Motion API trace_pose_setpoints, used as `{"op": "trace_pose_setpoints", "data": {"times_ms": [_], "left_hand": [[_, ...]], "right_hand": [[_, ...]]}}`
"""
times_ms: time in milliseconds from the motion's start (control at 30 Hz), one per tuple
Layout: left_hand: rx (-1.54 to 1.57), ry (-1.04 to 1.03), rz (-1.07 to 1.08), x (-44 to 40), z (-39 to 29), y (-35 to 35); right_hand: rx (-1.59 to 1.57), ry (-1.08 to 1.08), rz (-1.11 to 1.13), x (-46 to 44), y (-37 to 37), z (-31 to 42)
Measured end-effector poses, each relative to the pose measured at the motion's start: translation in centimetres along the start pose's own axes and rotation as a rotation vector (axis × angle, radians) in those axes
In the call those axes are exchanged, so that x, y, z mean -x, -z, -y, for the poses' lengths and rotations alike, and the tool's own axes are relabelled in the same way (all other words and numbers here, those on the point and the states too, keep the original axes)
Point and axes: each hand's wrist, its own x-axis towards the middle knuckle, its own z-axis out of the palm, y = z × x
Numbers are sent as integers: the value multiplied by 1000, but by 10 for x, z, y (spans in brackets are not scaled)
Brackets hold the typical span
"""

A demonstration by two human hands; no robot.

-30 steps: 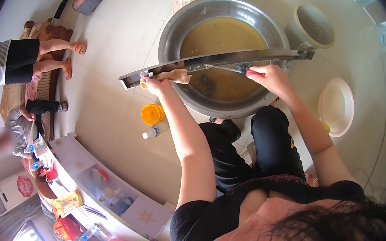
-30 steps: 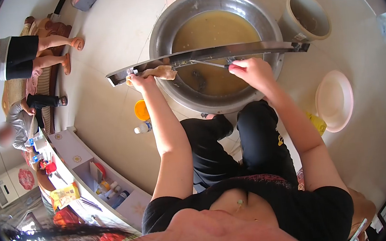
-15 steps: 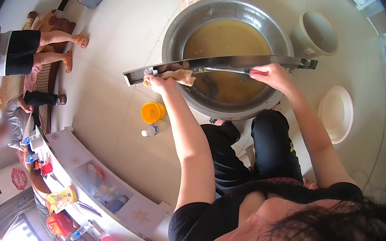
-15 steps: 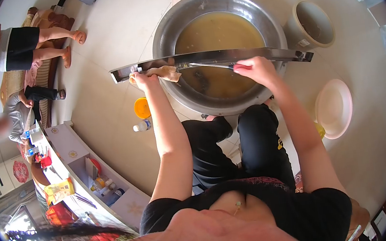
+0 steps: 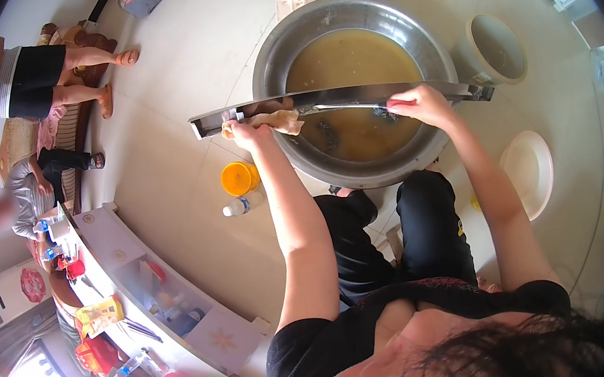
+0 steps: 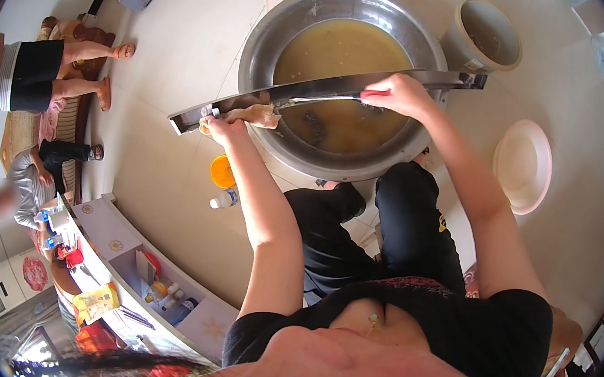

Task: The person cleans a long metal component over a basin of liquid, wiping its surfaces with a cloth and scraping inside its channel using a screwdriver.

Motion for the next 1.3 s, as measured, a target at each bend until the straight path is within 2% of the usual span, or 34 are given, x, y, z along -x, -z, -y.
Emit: {"op": "trace_pose_setpoints", "data": {"times_ms": [33,133,200,267,300,400,467,600,700,733,800,867,900,1000,1033,1133,1167,1267,1300], "left_hand": [[13,-11,18,-3,0,1],[19,16,2,-2,-3,-2],[2,11,11,-1,-2,-3],[11,-53,45,-9,5,-1],[8,-53,7,-6,4,-2],[33,-4,69,-5,-4,0],[-10,8,71,-10,-3,4],[-27,-20,106,8,-5,-8],[-11,-2,123,7,-11,-7],[9,3,136,1,-11,-4],[-7,-32,159,-4,-10,-1],[-22,-40,170,-1,-12,-1],[-1,-9,85,5,-13,-7],[23,-24,169,5,-10,-5],[8,-49,158,9,-10,-7],[13,-26,137,-1,-11,-3],[-3,-14,113,0,-10,-1],[-5,-12,142,9,-10,-5],[13,-24,165,1,-6,-1]], "right_hand": [[-119,33,21,0,0,-13],[-113,136,-38,-2,1,-26],[-30,58,25,-4,-13,-1],[-33,33,-38,-7,-30,14],[-8,60,-37,-6,-24,12],[9,84,-45,7,2,-20],[-36,28,-50,10,-2,-36],[-112,51,-85,3,-31,-3],[-37,23,-93,21,-1,-38],[-124,85,-150,25,5,-73],[-275,59,-216,38,16,-99],[-218,49,-174,36,11,-102],[-191,46,-158,34,8,-96],[-193,116,-202,32,-5,-61],[-100,159,-249,31,-1,-68],[-120,206,-317,35,12,-112],[27,254,-370,32,10,-119],[348,374,-390,25,0,-47],[330,433,-418,16,-2,-56]]}}
